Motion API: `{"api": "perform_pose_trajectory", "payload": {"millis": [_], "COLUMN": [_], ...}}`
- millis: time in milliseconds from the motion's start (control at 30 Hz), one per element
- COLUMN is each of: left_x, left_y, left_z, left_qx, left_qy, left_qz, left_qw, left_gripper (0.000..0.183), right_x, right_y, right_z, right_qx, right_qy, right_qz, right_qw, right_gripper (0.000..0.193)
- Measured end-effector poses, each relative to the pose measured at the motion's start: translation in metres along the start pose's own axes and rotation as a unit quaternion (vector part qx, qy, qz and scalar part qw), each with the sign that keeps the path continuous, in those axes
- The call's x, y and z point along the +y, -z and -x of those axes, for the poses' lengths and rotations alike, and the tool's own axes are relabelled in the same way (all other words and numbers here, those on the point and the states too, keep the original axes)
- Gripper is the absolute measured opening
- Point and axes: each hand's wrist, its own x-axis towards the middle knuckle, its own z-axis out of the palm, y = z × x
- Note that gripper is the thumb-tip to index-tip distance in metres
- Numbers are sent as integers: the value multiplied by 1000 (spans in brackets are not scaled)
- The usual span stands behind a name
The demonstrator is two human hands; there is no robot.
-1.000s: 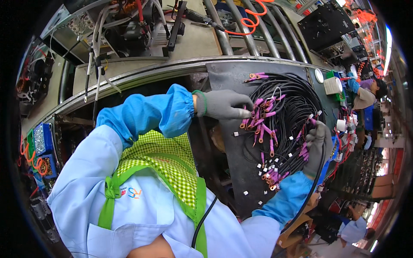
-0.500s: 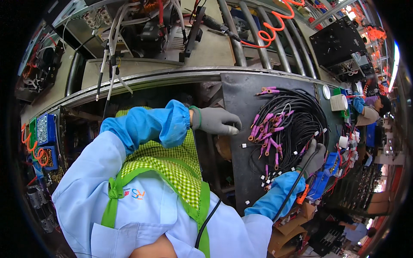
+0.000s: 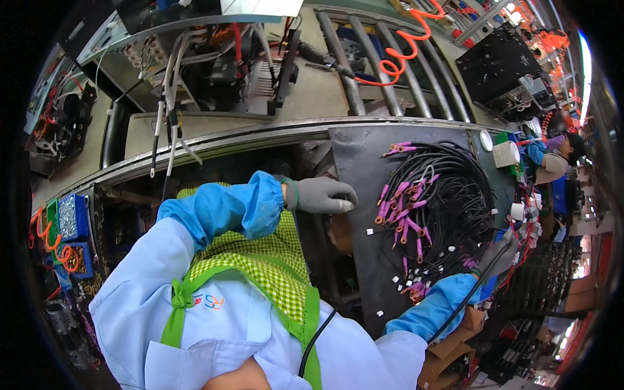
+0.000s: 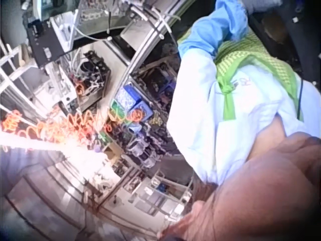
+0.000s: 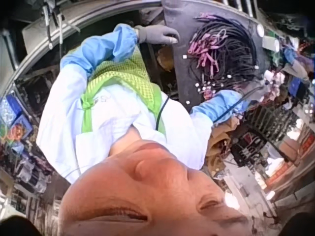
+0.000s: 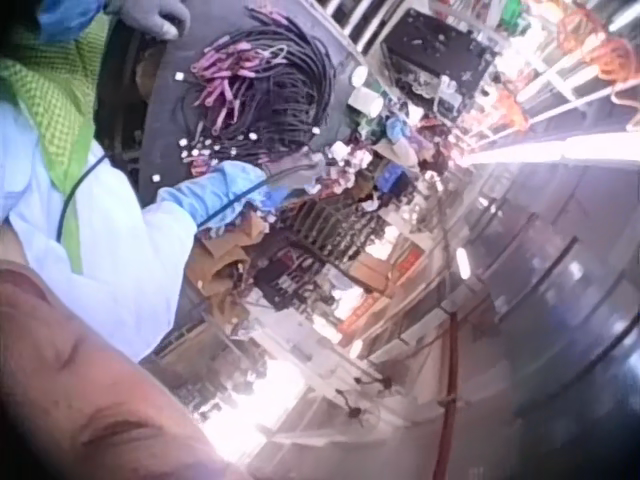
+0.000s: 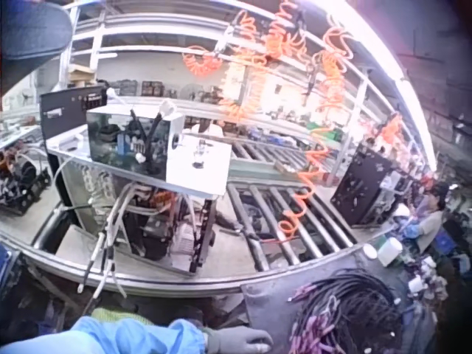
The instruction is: The person works on an electronic assembly, using a pneumatic tool to secure components inside a metal chassis. They handle various wires and connectors, organizing them within the unit while wearing protective gloves and an apron.
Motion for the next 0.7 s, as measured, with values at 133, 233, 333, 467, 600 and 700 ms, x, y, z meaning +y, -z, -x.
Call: {"api": "perform_pose_trajectory", "payload": {"millis": [133, 233, 333, 467, 600, 700], "left_x": [-9, -4, 5, 6, 4, 4], "left_y": [-3, 6, 5, -2, 5, 3], "left_z": [-10, -9, -8, -10, -2, -10], "left_qx": [-17, 4, -6, -14, -14, 11], "left_qy": [-46, -51, 27, -54, -28, -58], "left_qz": [-40, -29, 21, -27, -7, -10], "left_qw": [998, 998, 999, 998, 999, 998], "left_gripper": [35, 34, 35, 33, 32, 31], "right_x": [42, 10, -15, 30, -13, -43], "right_y": [-3, 30, 38, 12, 64, 68], "right_z": [-10, -38, -32, -5, -31, -16], "right_qx": [-141, -212, -172, -321, -145, -131], "right_qy": [156, 77, 98, 126, 16, 60], "right_qz": [148, 151, 95, 235, 78, 24], "right_qw": [966, 962, 976, 909, 986, 989], "right_gripper": [39, 41, 40, 39, 38, 38]}}
